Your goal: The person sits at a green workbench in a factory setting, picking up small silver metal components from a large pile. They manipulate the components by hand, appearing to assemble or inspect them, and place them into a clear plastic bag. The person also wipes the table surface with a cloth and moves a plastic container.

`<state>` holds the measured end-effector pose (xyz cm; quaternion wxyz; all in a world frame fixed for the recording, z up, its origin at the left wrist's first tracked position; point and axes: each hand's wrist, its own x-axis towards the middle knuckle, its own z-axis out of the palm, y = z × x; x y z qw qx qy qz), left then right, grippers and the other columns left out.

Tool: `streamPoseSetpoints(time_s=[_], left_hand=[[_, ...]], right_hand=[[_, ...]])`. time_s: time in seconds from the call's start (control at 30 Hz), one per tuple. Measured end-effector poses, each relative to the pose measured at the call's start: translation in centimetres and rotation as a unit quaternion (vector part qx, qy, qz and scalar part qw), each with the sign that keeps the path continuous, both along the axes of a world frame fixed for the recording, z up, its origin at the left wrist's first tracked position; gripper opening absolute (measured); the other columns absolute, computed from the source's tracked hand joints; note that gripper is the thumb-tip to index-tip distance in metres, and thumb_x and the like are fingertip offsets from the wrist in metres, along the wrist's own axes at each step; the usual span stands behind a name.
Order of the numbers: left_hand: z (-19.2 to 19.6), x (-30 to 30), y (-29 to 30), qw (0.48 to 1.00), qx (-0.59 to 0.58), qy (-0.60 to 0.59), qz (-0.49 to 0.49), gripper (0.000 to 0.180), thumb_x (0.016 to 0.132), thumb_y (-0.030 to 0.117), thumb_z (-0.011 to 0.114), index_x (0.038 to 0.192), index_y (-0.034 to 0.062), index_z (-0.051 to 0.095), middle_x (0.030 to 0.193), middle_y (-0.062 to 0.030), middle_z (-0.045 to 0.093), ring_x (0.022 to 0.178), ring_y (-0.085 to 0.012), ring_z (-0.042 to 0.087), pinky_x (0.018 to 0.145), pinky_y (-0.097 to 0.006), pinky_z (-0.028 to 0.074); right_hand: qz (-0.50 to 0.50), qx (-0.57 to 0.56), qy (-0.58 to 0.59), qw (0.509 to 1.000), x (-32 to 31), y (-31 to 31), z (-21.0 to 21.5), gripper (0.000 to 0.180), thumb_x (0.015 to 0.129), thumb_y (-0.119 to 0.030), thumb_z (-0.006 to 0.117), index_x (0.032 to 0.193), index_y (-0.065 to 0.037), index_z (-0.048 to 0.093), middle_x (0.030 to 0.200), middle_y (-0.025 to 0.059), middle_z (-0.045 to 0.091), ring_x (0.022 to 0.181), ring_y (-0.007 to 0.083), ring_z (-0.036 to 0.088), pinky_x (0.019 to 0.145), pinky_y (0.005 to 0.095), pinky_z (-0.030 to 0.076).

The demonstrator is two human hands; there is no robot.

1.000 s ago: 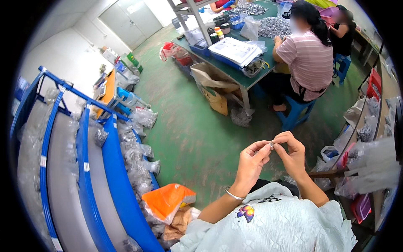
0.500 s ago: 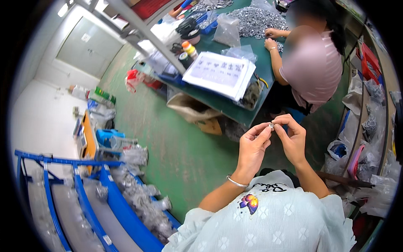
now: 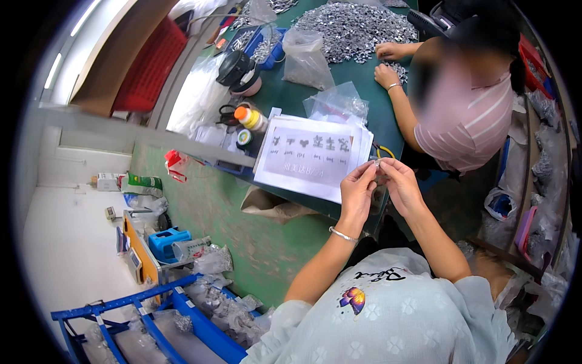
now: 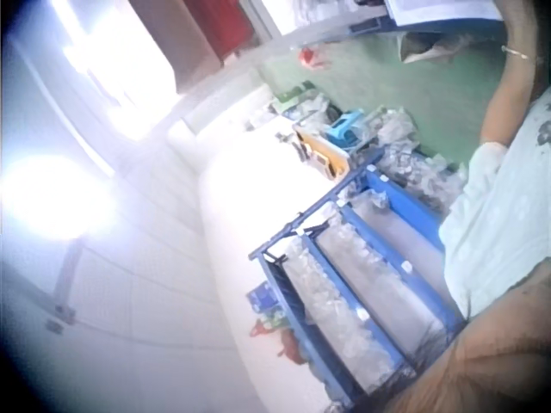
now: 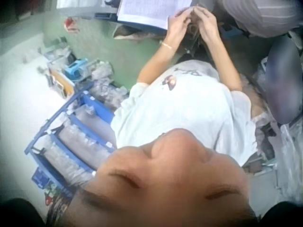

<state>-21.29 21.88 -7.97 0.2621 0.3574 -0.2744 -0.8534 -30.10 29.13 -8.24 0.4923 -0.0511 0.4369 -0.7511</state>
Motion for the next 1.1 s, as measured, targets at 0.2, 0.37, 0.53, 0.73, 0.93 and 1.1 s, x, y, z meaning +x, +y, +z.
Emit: streamPoseSetpoints(time_s=[0.2, 0.37, 0.53, 0.73, 0.93, 1.1], left_hand=[[-3.6, -6.0, -5.0, 0.999, -0.013, -0.050, -0.001, 0.018, 0.083, 0.004, 0.061, 0.099, -0.0031, 0.060, 0.083, -0.0027, 0.060, 0.067, -0.0056, 0.051, 0.054, -0.018, 0.037], [-6.1, -8.5, -8.0, 0.995, -0.043, -0.089, -0.012, 0.022, 0.083, 0.004, 0.060, 0.103, -0.0047, 0.058, 0.084, -0.0049, 0.061, 0.066, -0.0050, 0.049, 0.052, -0.018, 0.037], [-6.2, -7.9, -8.3, 0.993, -0.014, -0.108, -0.037, 0.028, 0.083, 0.006, 0.060, 0.108, -0.0062, 0.055, 0.089, -0.0071, 0.059, 0.069, -0.0066, 0.047, 0.056, -0.018, 0.037], [-6.1, -5.7, -7.1, 0.991, 0.027, -0.124, -0.039, 0.032, 0.083, 0.005, 0.059, 0.112, -0.0070, 0.051, 0.091, -0.0075, 0.057, 0.068, -0.0069, 0.046, 0.057, -0.018, 0.037], [-5.9, -4.6, -6.4, 0.991, 0.044, -0.121, -0.028, 0.032, 0.084, 0.005, 0.058, 0.111, -0.0089, 0.049, 0.089, -0.0076, 0.056, 0.067, -0.0068, 0.045, 0.056, -0.019, 0.037], [-4.9, -3.8, -6.1, 0.991, 0.050, -0.128, -0.007, 0.031, 0.084, 0.004, 0.057, 0.111, -0.0092, 0.049, 0.088, -0.0074, 0.055, 0.067, -0.0067, 0.045, 0.055, -0.019, 0.036]], right_hand=[[-0.080, 0.011, -0.097, 0.992, -4.2, -5.4, -5.7, 0.012, 0.083, -0.016, 0.059, 0.091, -0.007, 0.061, 0.084, -0.0001, 0.062, 0.077, 0.0085, 0.054, 0.068, 0.0242, 0.036], [-0.171, 0.042, -0.181, 0.968, -6.6, -9.1, -8.3, 0.012, 0.083, -0.018, 0.060, 0.089, -0.008, 0.060, 0.080, -0.0009, 0.060, 0.076, 0.0091, 0.053, 0.068, 0.0252, 0.037], [-0.227, 0.084, -0.268, 0.933, -9.4, -12.0, -11.8, 0.011, 0.081, -0.018, 0.064, 0.086, -0.009, 0.062, 0.082, -0.0016, 0.060, 0.074, 0.0096, 0.053, 0.067, 0.0256, 0.037], [-0.277, 0.131, -0.259, 0.916, -12.3, -14.6, -16.8, 0.013, 0.081, -0.014, 0.062, 0.091, -0.006, 0.061, 0.082, 0.0012, 0.063, 0.065, 0.0088, 0.056, 0.054, 0.0223, 0.038], [-0.308, 0.163, -0.271, 0.898, -13.1, -16.4, -18.7, 0.013, 0.082, -0.013, 0.061, 0.093, -0.006, 0.061, 0.086, 0.0028, 0.064, 0.069, 0.0112, 0.058, 0.055, 0.0231, 0.040], [-0.326, 0.219, -0.230, 0.890, -13.1, -17.5, -19.0, 0.017, 0.084, -0.013, 0.058, 0.097, -0.002, 0.058, 0.084, 0.0060, 0.064, 0.055, 0.0118, 0.057, 0.043, 0.0210, 0.036]])
